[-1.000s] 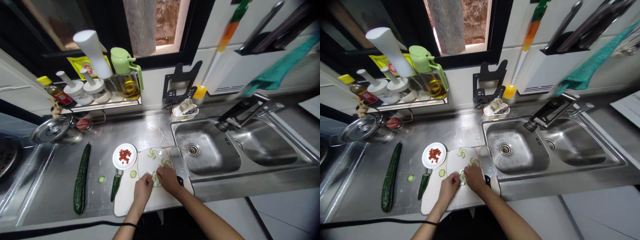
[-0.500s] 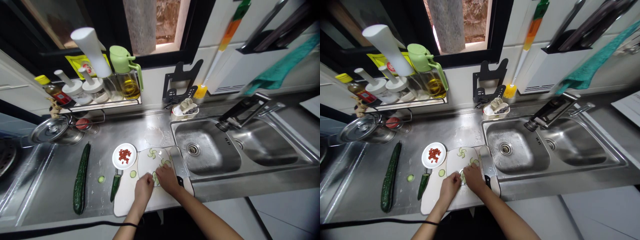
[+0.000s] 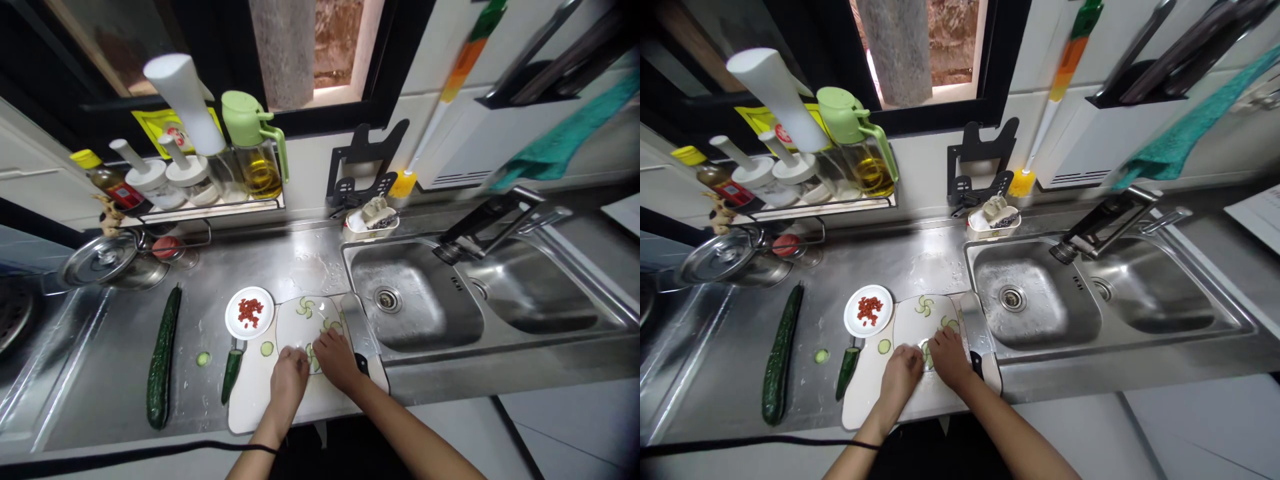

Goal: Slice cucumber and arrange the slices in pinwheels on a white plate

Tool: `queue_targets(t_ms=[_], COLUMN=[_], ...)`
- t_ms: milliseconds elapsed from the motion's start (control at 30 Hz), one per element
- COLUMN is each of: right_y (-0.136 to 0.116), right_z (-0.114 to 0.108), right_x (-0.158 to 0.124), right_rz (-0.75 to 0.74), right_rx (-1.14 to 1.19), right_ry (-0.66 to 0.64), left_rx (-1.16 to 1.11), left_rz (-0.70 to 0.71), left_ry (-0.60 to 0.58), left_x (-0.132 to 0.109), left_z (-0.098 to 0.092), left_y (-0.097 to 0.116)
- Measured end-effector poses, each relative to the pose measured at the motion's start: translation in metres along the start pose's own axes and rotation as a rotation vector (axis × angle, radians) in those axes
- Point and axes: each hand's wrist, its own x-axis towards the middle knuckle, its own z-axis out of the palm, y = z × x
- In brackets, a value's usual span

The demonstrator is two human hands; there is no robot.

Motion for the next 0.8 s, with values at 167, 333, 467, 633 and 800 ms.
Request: queue_targets(t_ms=[167, 333, 467, 633, 800], right_y=[0.001, 0.003, 0.006, 0.007, 0.006], right_z=[0.002, 0.000, -0.002, -0.002, -0.002], right_x=[-0.003, -0.007, -0.013, -0.020, -0.023], right_rz=[-0.025, -0.041, -0.020, 0.030, 0.032], right_rx=[-0.002, 0.010, 0.058, 0.112, 0.137], right_ry=[0.026, 0.041, 0.065, 0.087, 0.105], left_rx=[0.010, -0.032, -0.066, 0.045, 0.139], left_rz=[0.032, 0.108, 0.058, -0.158, -0.151], left_ry=[-0.033, -0.017, 0.138, 0.310, 0.303], left_x=[-0.001, -0.003, -0.004, 0.000, 0.003], left_z=[0.001, -0.003, -0.017, -0.038, -0.042], left_y=[0.000, -0.006, -0.027, -0.060, -0.071])
